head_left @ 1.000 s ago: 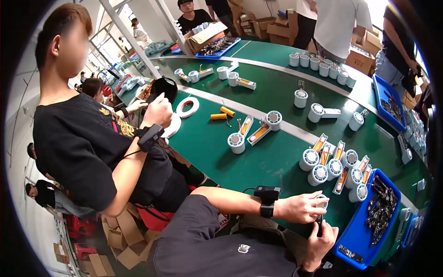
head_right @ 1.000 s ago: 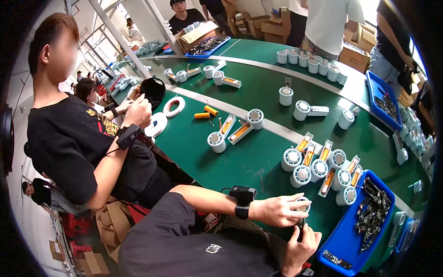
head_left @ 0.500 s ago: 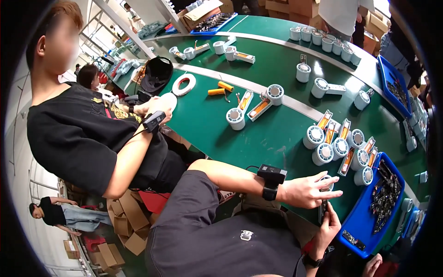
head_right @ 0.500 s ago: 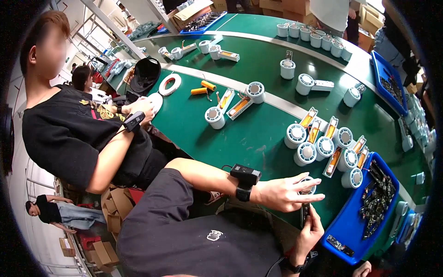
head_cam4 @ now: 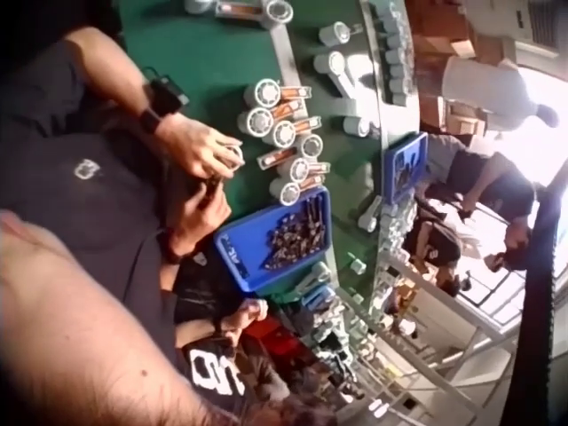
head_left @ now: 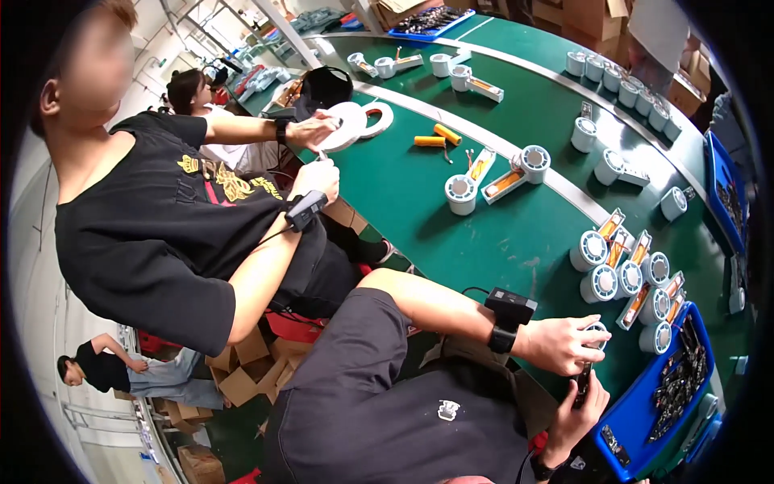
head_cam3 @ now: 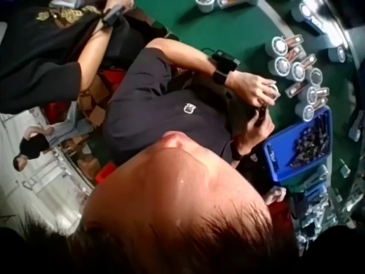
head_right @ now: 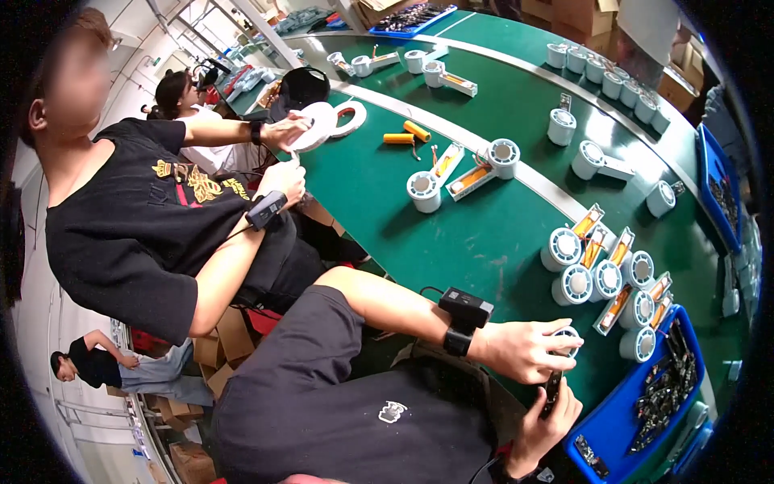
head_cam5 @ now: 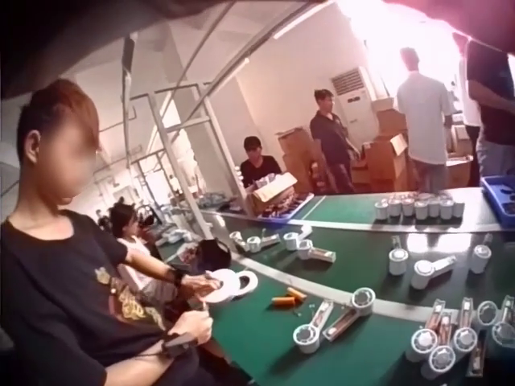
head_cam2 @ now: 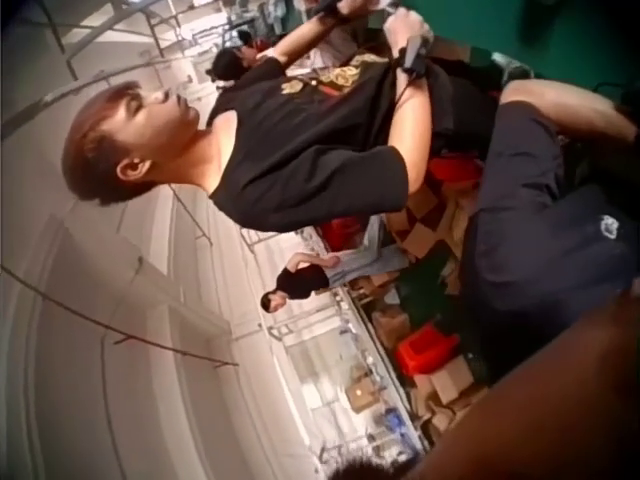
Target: The person picks up a circuit board from a blue tray and connects the wires from the fan and battery to it by hand. They then press the circuit board into the fan housing and place the assembled unit onto the green workbench.
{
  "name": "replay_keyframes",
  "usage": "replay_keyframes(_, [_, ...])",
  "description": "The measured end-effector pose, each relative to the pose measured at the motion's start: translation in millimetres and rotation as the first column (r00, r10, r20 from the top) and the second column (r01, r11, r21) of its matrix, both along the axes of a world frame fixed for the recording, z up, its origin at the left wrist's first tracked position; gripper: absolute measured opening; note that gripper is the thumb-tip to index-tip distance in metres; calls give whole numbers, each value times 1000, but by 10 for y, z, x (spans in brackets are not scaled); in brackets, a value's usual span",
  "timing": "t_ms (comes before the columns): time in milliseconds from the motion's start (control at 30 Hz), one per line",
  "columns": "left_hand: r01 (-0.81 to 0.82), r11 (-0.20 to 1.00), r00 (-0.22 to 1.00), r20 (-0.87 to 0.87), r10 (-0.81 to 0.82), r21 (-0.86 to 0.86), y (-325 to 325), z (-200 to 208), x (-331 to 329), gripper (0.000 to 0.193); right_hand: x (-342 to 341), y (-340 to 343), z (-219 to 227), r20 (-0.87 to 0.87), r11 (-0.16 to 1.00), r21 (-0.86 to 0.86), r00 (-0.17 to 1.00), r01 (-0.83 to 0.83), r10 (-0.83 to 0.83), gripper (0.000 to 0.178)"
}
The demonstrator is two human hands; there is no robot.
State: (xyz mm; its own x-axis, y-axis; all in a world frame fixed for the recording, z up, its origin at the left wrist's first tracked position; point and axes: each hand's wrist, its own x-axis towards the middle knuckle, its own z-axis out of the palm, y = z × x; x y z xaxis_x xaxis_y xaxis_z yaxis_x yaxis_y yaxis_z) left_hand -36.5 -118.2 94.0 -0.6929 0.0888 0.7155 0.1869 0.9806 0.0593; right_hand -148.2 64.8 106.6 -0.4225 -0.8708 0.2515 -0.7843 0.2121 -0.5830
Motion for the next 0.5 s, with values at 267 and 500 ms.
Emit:
replay_keyframes(267, [-33, 999, 996, -79, 33, -3, 13, -94, -12, 16, -74, 81, 3, -6, 1000, 3, 1000, 1, -1, 32])
replay_keyframes(500, [-16, 995, 996, -88, 24, 97, 23, -123, -39, 18, 33, 28, -182, 25, 987, -130, 995, 97, -94, 30])
